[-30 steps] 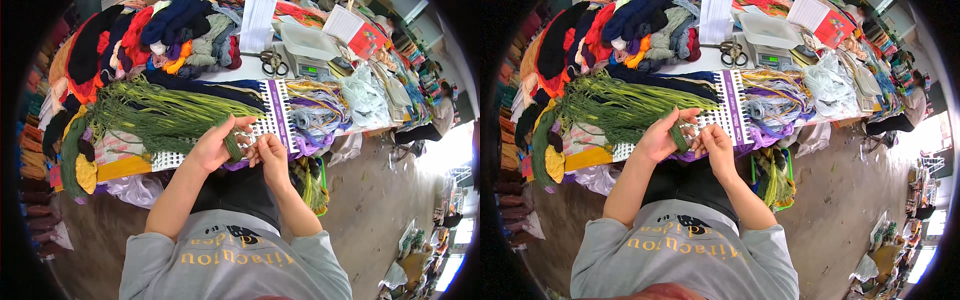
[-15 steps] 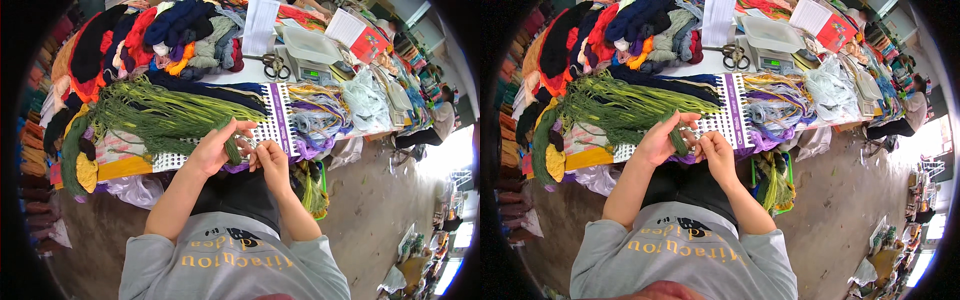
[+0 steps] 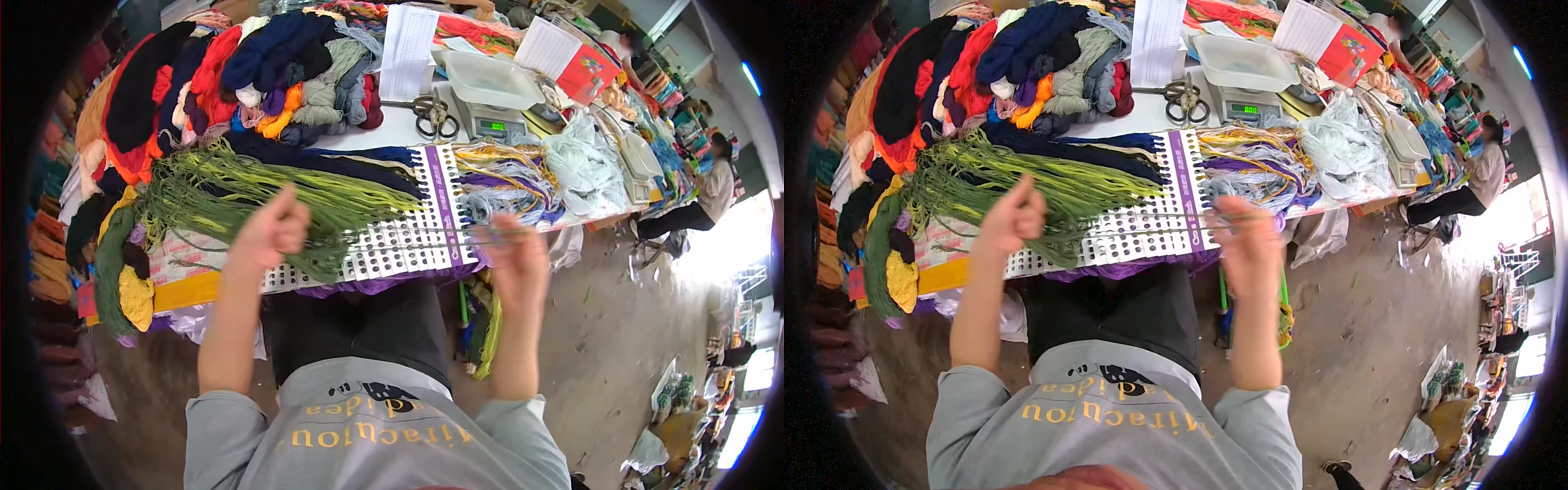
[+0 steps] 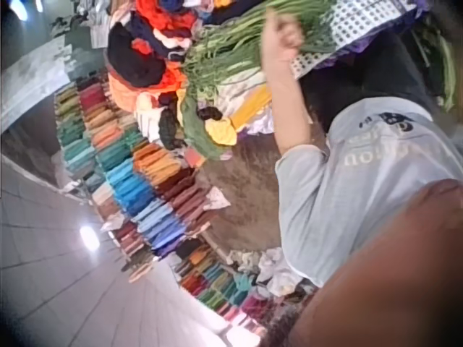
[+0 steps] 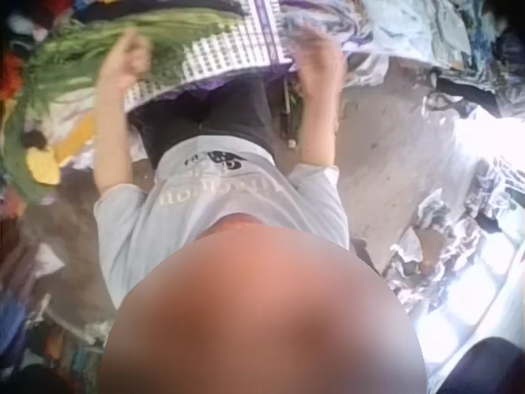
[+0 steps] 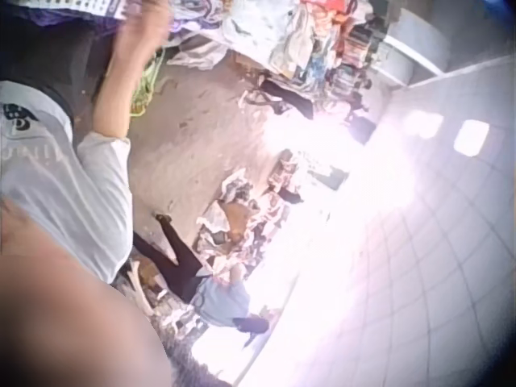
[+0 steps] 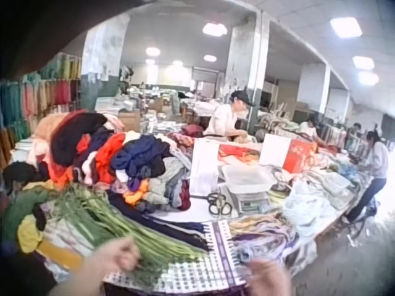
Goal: Threading individual yarn strands through a perforated sample card for categorization and display.
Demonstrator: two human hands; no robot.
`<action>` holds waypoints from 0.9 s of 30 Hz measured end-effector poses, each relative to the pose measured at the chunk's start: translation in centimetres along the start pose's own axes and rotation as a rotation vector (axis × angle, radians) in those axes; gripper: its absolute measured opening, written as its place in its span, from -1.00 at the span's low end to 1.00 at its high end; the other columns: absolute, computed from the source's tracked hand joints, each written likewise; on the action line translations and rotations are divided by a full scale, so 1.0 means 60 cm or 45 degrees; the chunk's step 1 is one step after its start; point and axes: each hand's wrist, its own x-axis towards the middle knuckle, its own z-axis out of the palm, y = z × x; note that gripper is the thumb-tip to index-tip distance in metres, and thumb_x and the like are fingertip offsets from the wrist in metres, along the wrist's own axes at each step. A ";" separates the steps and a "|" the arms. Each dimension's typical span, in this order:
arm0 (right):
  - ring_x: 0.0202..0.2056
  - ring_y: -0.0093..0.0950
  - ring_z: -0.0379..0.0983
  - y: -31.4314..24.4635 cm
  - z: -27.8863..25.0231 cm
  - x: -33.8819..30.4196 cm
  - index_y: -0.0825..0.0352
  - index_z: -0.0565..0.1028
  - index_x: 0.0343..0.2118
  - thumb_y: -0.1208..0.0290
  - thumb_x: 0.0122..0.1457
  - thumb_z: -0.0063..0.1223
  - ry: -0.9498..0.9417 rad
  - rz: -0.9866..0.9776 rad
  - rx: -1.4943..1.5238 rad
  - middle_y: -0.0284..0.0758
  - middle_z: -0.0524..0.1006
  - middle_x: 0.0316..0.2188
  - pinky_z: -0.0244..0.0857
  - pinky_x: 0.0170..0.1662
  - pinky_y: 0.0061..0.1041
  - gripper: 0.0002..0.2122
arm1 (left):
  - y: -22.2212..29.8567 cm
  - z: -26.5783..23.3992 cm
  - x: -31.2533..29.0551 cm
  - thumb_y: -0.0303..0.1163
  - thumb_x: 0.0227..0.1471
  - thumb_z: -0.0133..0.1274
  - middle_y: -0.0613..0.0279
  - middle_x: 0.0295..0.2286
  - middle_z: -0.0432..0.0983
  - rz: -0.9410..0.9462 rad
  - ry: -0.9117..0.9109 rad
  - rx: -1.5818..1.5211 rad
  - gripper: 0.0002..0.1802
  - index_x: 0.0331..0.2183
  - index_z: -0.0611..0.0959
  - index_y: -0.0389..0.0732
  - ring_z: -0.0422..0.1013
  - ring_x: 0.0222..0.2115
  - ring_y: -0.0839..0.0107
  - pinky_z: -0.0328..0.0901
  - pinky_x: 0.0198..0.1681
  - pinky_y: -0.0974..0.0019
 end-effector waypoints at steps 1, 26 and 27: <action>-0.11 -0.40 0.36 -0.032 -0.080 0.009 0.33 0.41 -0.32 0.31 0.18 -0.09 0.071 -0.033 0.373 -0.27 0.46 -0.22 0.23 0.00 -0.20 -0.82 | 0.023 -0.047 -0.008 0.02 0.11 -0.16 0.61 -0.81 -0.07 0.054 0.194 -0.211 -0.56 -0.62 0.36 -0.08 -0.18 -0.84 0.72 -0.27 -0.82 0.58; -0.70 -0.65 0.35 0.153 -0.097 0.107 0.41 0.51 -0.47 0.41 0.05 -0.01 -0.168 0.346 -1.395 -0.40 0.46 -0.72 0.21 -0.60 -0.65 -0.84 | -0.128 0.164 0.143 -0.09 0.14 -0.20 0.14 -0.20 0.42 -0.365 -0.003 -0.131 -0.54 -0.09 0.37 -0.27 0.44 -0.29 0.30 0.35 -0.41 0.32; -0.70 -0.64 0.36 0.155 -0.093 0.108 0.40 0.52 -0.48 0.38 0.04 -0.01 -0.159 0.317 -1.456 -0.40 0.46 -0.73 0.21 -0.60 -0.64 -0.83 | -0.122 0.171 0.148 -0.11 0.12 -0.15 0.21 -0.29 0.45 -0.362 -0.038 -0.048 -0.58 -0.15 0.42 -0.26 0.45 -0.36 0.36 0.32 -0.49 0.37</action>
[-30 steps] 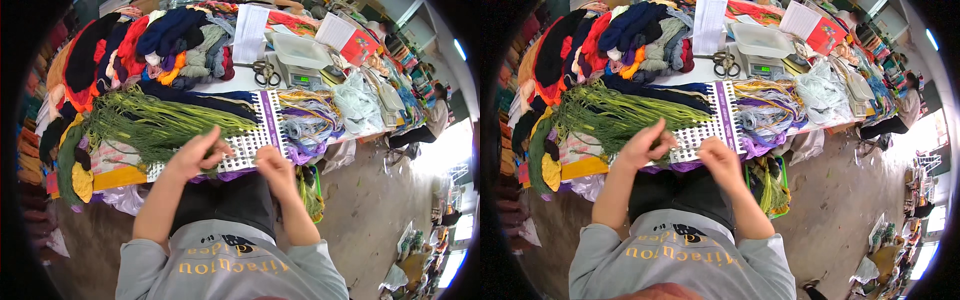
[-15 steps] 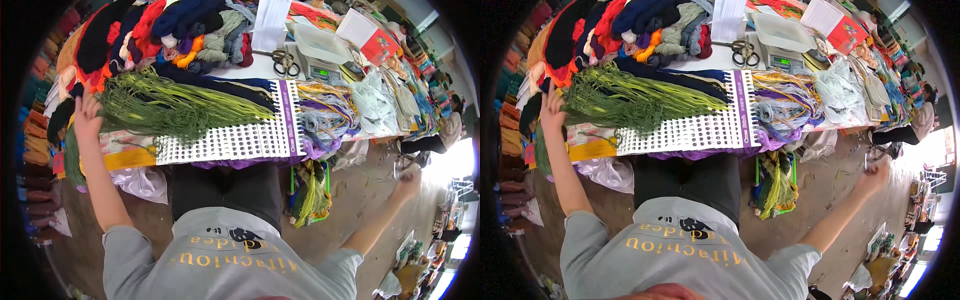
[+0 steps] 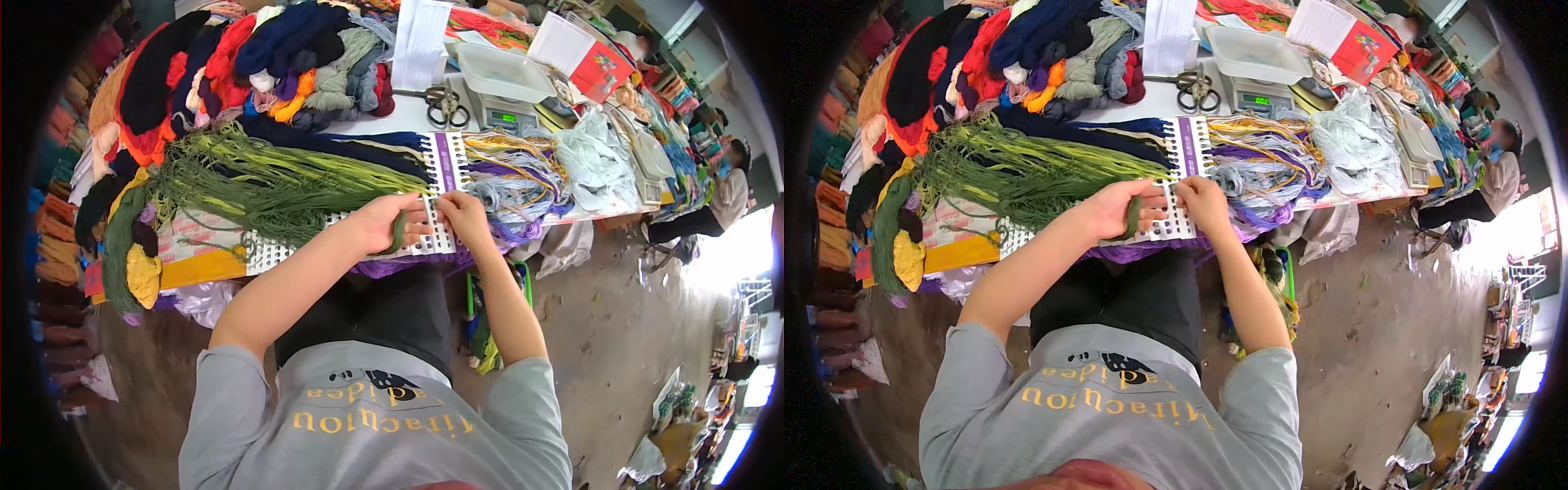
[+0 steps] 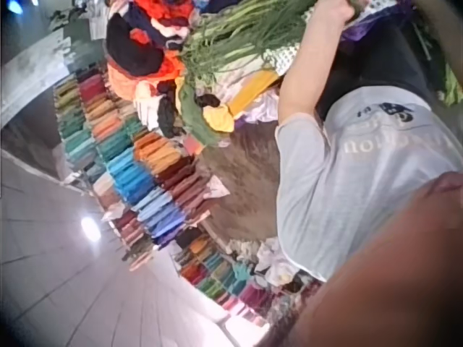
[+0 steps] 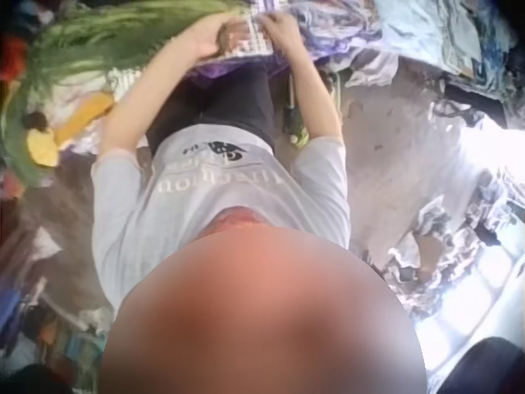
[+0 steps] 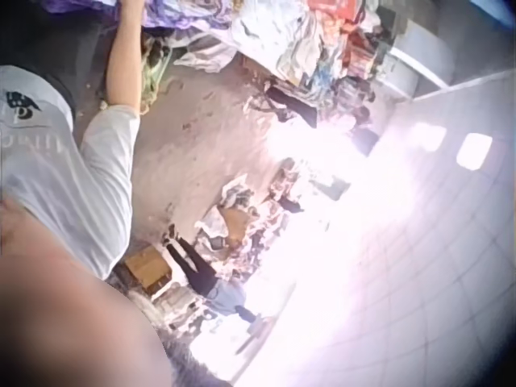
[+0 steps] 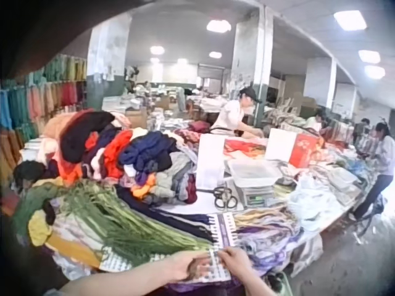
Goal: Threading individual yarn strands through a perforated sample card for categorization and display.
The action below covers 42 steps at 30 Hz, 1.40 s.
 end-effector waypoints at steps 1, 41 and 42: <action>-0.71 -0.62 0.37 -0.003 -0.004 0.002 0.38 0.52 -0.49 0.37 0.03 0.00 -0.002 0.058 0.061 -0.41 0.47 -0.72 0.22 -0.60 -0.62 -0.83 | 0.000 -0.002 0.010 -0.12 0.11 -0.12 0.23 -0.32 0.45 0.010 0.005 0.084 -0.59 -0.18 0.43 -0.27 0.44 -0.41 0.40 0.30 -0.53 0.38; -0.55 -0.38 0.41 -0.029 0.049 -0.045 0.18 0.44 -0.31 0.17 -0.02 0.06 0.282 -0.123 -0.613 -0.43 0.38 -0.67 0.22 -0.46 -0.39 -0.74 | 0.261 -0.326 -0.140 -0.32 0.05 -0.04 0.24 -0.33 0.47 0.995 0.872 0.008 -0.64 -0.12 0.41 -0.31 0.23 -0.70 0.62 0.09 -0.67 0.60; -0.52 -0.39 0.43 -0.029 0.051 -0.044 0.19 0.45 -0.31 0.18 -0.03 0.06 0.251 -0.106 -0.576 -0.41 0.41 -0.64 0.24 -0.44 -0.41 -0.75 | 0.260 -0.346 -0.150 -0.23 0.07 -0.04 0.19 -0.23 0.46 0.954 1.135 0.159 -0.58 -0.08 0.40 -0.29 0.26 -0.67 0.57 0.15 -0.64 0.55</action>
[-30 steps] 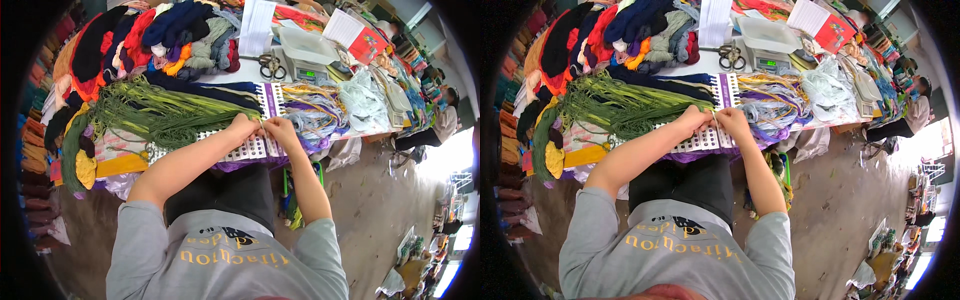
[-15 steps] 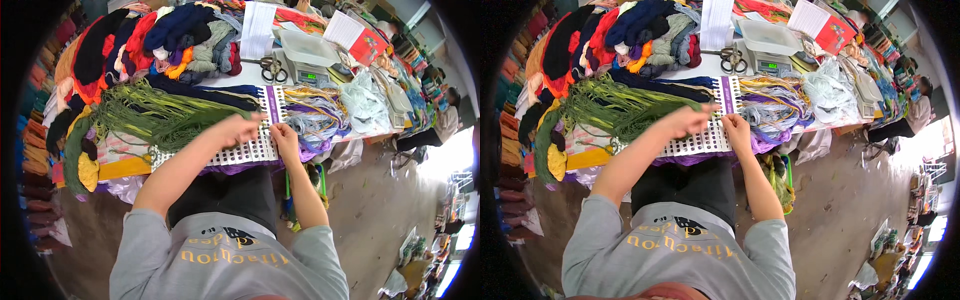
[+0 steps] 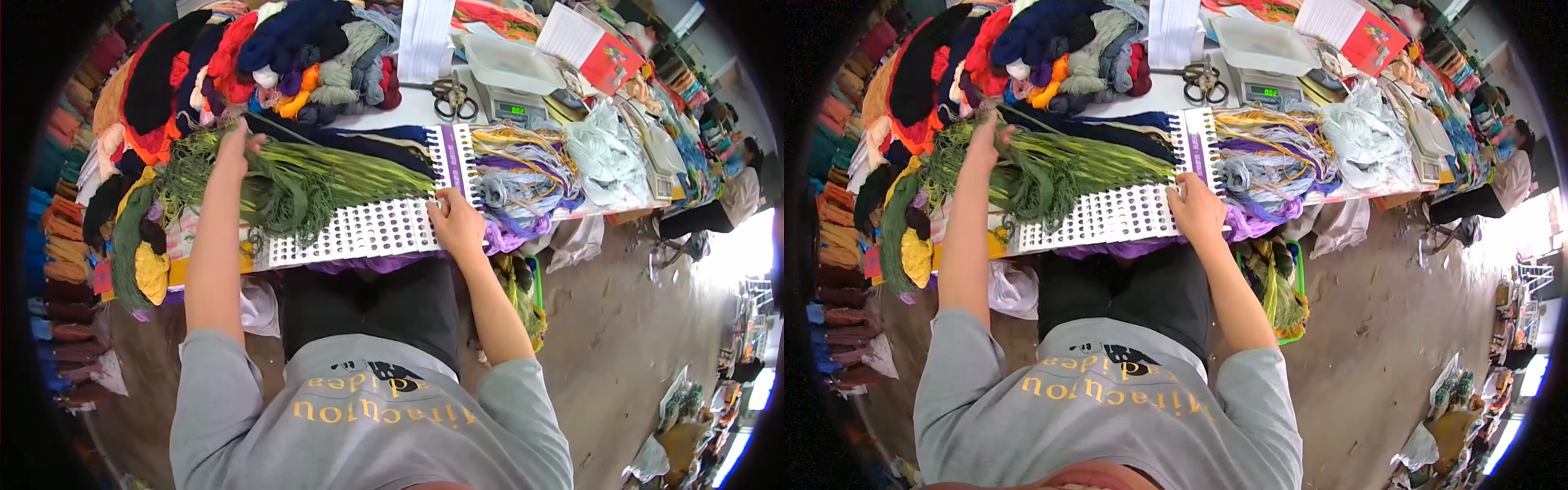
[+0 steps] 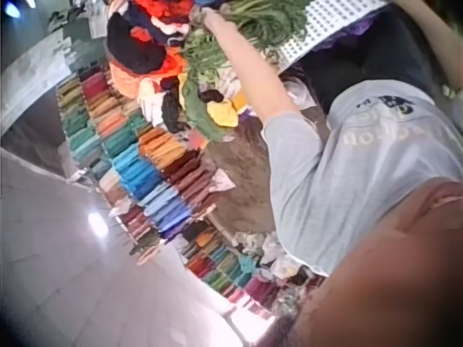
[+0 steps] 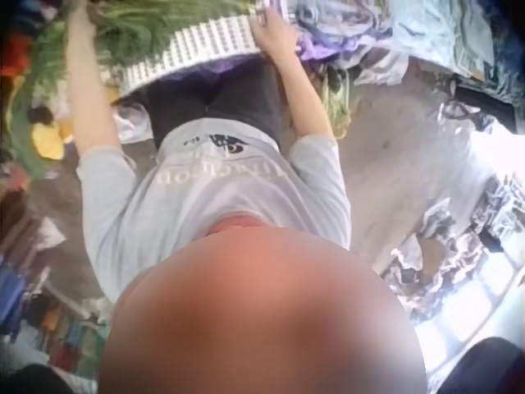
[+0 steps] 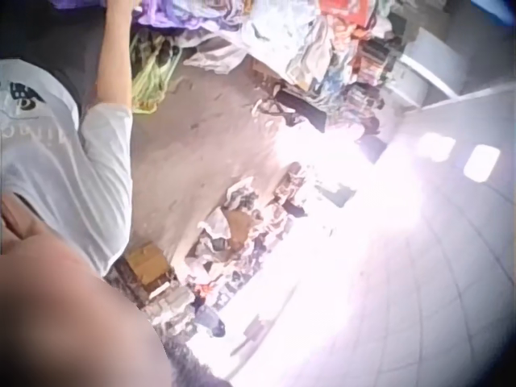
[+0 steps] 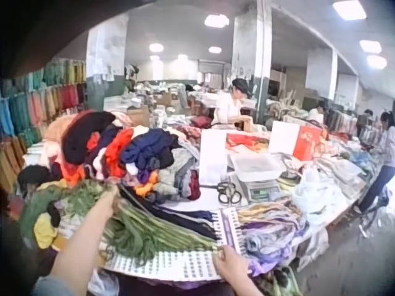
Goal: Threading individual yarn strands through a perforated sample card for categorization and display.
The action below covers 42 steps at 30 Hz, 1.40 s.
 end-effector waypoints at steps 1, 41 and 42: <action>-0.53 -0.40 0.43 0.003 -0.002 0.003 0.20 0.47 -0.33 0.18 -0.03 0.07 0.005 0.021 0.039 -0.41 0.43 -0.64 0.25 -0.45 -0.43 -0.75 | -0.017 0.020 -0.026 -0.08 0.07 -0.06 0.16 -0.12 0.39 0.041 -0.007 -0.029 -0.45 -0.03 0.35 -0.26 0.30 -0.65 0.48 0.20 -0.53 0.47; -0.54 -0.67 0.29 -0.100 -0.047 -0.091 0.41 0.42 -0.39 0.44 0.14 -0.01 -0.264 0.009 0.935 -0.41 0.43 -0.58 0.15 -0.45 -0.72 -0.88 | -0.055 0.202 -0.387 0.03 0.18 -0.35 0.38 -0.54 0.34 -0.149 -1.040 -0.121 -0.42 -0.14 0.48 -0.30 0.18 -0.62 0.67 0.16 -0.52 0.53; -0.52 -0.68 0.29 -0.099 -0.052 -0.093 0.42 0.46 -0.42 0.48 0.07 0.06 -0.140 -0.102 0.791 -0.43 0.42 -0.58 0.16 -0.42 -0.71 -0.90 | -0.056 0.193 -0.376 0.06 0.17 -0.38 0.43 -0.64 0.25 -0.093 -1.129 -0.002 -0.39 -0.21 0.51 -0.29 0.09 -0.68 0.67 0.06 -0.59 0.55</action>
